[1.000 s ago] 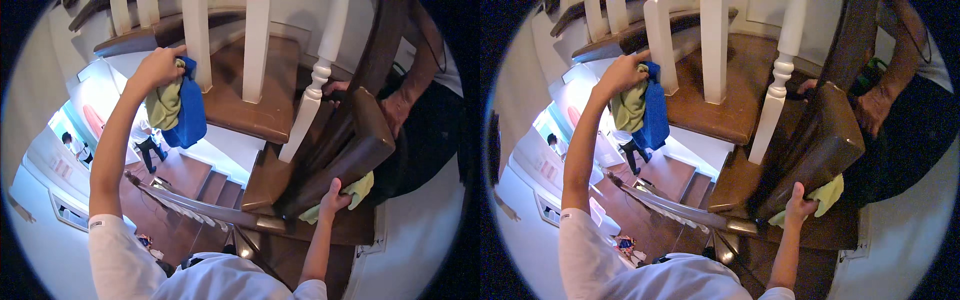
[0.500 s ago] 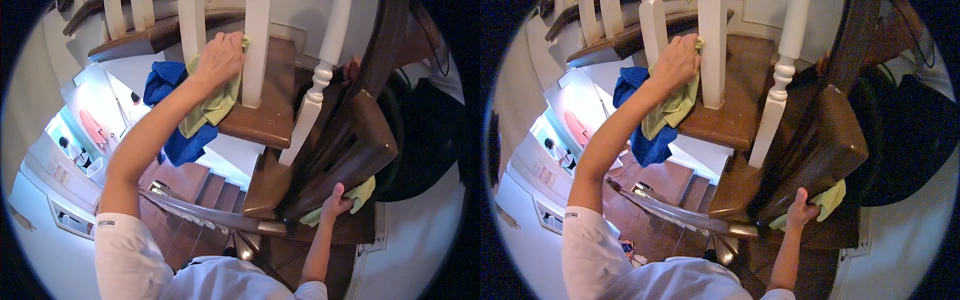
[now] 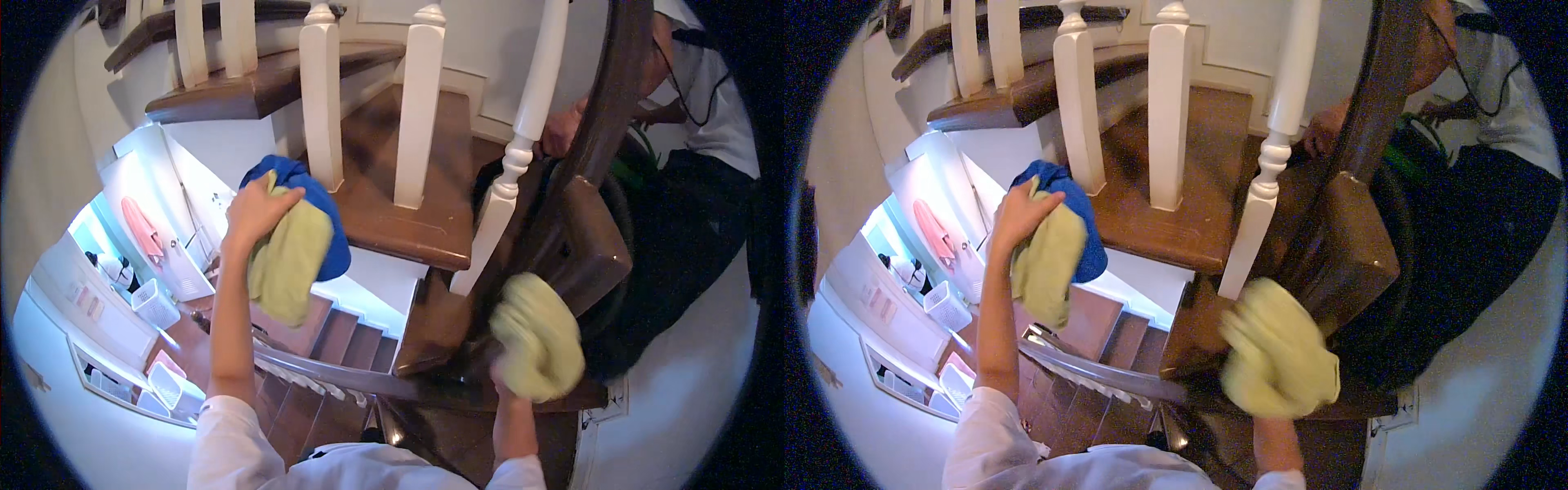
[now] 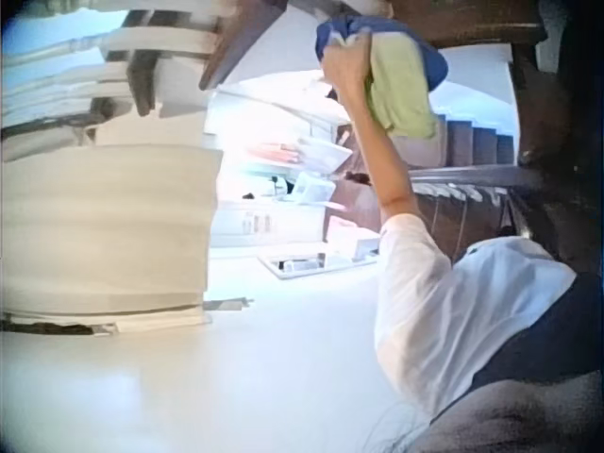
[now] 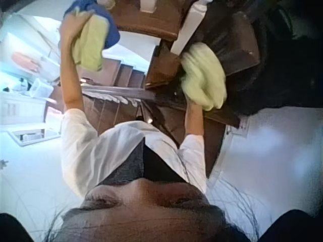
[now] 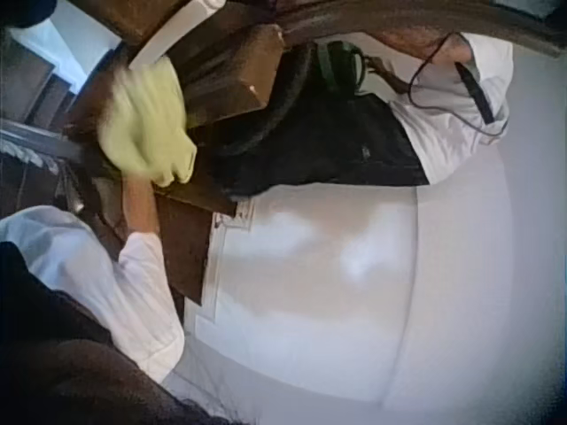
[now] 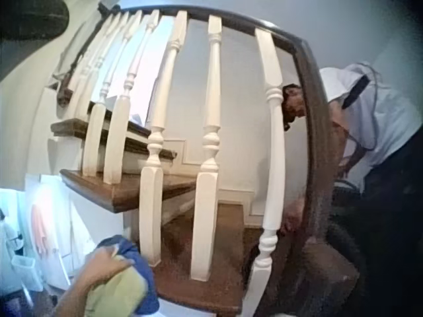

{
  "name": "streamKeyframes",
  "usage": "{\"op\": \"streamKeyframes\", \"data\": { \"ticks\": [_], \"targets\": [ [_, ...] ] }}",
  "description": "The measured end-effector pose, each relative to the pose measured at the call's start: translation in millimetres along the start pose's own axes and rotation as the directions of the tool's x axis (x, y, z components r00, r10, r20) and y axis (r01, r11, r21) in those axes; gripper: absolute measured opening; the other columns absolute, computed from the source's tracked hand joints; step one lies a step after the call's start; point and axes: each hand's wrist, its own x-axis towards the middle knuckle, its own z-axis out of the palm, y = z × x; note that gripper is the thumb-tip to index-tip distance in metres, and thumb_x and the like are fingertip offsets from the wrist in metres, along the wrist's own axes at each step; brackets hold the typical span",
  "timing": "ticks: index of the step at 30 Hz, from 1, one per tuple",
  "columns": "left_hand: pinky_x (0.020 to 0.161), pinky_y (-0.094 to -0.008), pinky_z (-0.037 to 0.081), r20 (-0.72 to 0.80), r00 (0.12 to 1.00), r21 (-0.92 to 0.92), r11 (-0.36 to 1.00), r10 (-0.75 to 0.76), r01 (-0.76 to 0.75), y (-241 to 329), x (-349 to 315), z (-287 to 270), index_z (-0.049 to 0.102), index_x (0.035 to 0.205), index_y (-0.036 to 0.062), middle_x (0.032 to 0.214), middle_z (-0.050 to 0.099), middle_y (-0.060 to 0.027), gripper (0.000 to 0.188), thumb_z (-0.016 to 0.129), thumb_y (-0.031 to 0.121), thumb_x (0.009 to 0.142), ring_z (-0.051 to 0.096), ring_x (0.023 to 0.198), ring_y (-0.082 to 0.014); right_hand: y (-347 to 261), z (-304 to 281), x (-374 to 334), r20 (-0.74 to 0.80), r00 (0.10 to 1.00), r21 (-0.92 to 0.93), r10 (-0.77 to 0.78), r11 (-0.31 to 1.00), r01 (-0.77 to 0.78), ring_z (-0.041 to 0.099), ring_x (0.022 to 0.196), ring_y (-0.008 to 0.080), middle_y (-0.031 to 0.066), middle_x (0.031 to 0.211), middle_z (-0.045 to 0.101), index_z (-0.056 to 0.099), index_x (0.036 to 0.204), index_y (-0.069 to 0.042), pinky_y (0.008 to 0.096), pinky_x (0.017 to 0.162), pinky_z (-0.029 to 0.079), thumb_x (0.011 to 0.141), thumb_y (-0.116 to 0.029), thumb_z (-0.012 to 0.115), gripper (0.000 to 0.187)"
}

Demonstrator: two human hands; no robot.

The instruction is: The person wipes the wooden spindles and railings of a staircase using cloths, reaching around the parts of the banister by hand.

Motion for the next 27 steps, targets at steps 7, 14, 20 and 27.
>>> {"op": "streamKeyframes", "data": {
  "ticks": [7,14,20,27],
  "targets": [
    [0.075,-0.0414,0.046,0.104,0.994,-0.149,0.987,-0.043,0.058,5,10,1,0.067,0.092,0.0094,0.087,0.065,-0.0183,0.041,0.064,0.040,0.066,0.062,0.085,-0.0346,11,230,95,0.460,0.829,0.120,0.319,0.903,-0.414,0.057,0.088,0.0415,0.0280,0.092,0.059,0.058,0.095,0.005,0.0440,0.077,0.045,0.079,-0.015,0.047,0.028],
    [0.075,-0.0427,0.047,0.084,0.995,-0.197,0.978,-0.058,0.074,1,12,21,0.067,0.095,0.0107,0.088,0.065,-0.0179,0.038,0.063,0.035,0.066,0.061,0.085,-0.0354,103,320,85,0.843,0.454,-0.281,0.289,0.956,-0.087,0.060,0.086,0.0388,0.0255,0.092,0.061,0.061,0.088,0.005,0.0444,0.077,0.047,0.077,-0.010,0.048,0.023],
    [0.078,-0.0429,0.047,0.034,0.996,-0.013,0.997,0.082,-0.082,1,37,10,0.065,0.103,0.0144,0.094,0.064,-0.0179,0.036,0.060,0.027,0.069,0.060,0.090,-0.0362,27,198,53,0.864,0.502,-0.123,0.036,0.982,0.142,0.061,0.087,0.0359,0.0228,0.084,0.062,0.063,0.075,0.000,0.0447,0.075,0.049,0.073,-0.003,0.051,0.013],
    [0.078,-0.0456,0.047,-0.183,0.836,0.086,0.855,0.518,-0.511,26,86,28,0.063,0.096,0.0097,0.097,0.062,-0.0180,0.027,0.056,0.019,0.072,0.059,0.089,-0.0368,17,52,-5,0.938,0.328,-0.114,0.116,0.993,-0.025,0.055,0.080,0.0340,0.0144,0.077,0.057,0.056,0.087,-0.004,0.0409,0.072,0.046,0.070,0.000,0.053,0.017]
  ]
}}
